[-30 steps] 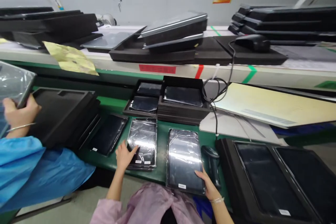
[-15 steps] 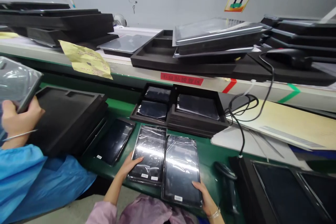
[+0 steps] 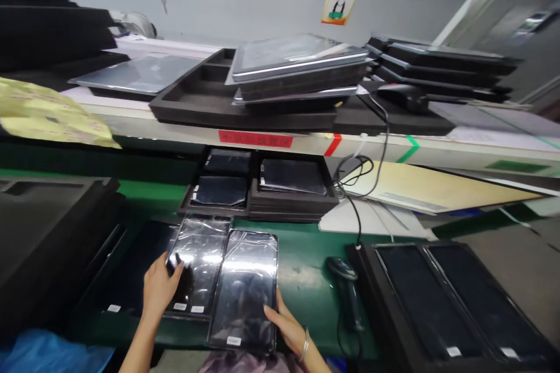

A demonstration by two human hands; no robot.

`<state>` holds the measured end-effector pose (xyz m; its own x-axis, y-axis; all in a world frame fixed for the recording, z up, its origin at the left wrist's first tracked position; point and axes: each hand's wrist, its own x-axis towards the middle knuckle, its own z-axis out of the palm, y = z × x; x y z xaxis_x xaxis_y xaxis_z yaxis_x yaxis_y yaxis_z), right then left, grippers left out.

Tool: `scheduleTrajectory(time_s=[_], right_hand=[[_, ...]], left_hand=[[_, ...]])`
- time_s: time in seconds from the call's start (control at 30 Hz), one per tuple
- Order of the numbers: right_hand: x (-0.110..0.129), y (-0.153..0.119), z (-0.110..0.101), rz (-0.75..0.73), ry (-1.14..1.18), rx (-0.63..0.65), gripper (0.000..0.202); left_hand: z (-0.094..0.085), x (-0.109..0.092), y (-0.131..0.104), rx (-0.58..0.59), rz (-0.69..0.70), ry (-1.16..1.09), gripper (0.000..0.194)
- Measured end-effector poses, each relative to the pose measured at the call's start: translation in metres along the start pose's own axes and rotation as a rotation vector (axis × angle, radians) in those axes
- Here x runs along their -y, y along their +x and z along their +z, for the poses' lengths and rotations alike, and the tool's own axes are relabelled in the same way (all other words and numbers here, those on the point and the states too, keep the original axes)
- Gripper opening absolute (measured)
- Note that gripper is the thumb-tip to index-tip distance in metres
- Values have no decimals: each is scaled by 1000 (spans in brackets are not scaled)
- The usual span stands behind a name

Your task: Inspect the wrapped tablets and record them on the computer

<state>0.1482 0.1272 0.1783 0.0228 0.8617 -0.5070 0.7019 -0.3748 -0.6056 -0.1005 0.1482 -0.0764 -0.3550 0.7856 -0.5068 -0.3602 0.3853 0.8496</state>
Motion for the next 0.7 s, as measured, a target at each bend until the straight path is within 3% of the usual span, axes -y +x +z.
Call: scheduleTrajectory(time_s=[0.03,0.1,0.2,0.27,0.33,0.4,0.47,0.53,0.7], right_hand=[[8,0,-11,-19,-146,-28,84],[26,-4,-39,-114,-460,-204,71],[47,-21,-92,-278,-815,-639,50],[52,-35,-127,-275,-952,-874,48],[47,-47,-157,-172,-966,-986,52],[37,-52,-181,7,-818,-930,57],[28,-51,-199,153,-635,-776,58],[24,-48,-211,192,-583,-673,54],[32,-46,-227,177,-741,-722,52]], left_hand=[[8,-18,-7,-26,64,-24,57],[35,-61,-28,43,156,-180,46],[100,-126,-75,349,216,-444,35],[154,-159,-109,593,121,-619,33],[207,-181,-133,710,-130,-783,33],[251,-194,-143,693,-435,-884,27],[284,-201,-135,626,-655,-906,15],[305,-206,-115,559,-744,-895,11],[328,-217,-57,339,-845,-948,33]])
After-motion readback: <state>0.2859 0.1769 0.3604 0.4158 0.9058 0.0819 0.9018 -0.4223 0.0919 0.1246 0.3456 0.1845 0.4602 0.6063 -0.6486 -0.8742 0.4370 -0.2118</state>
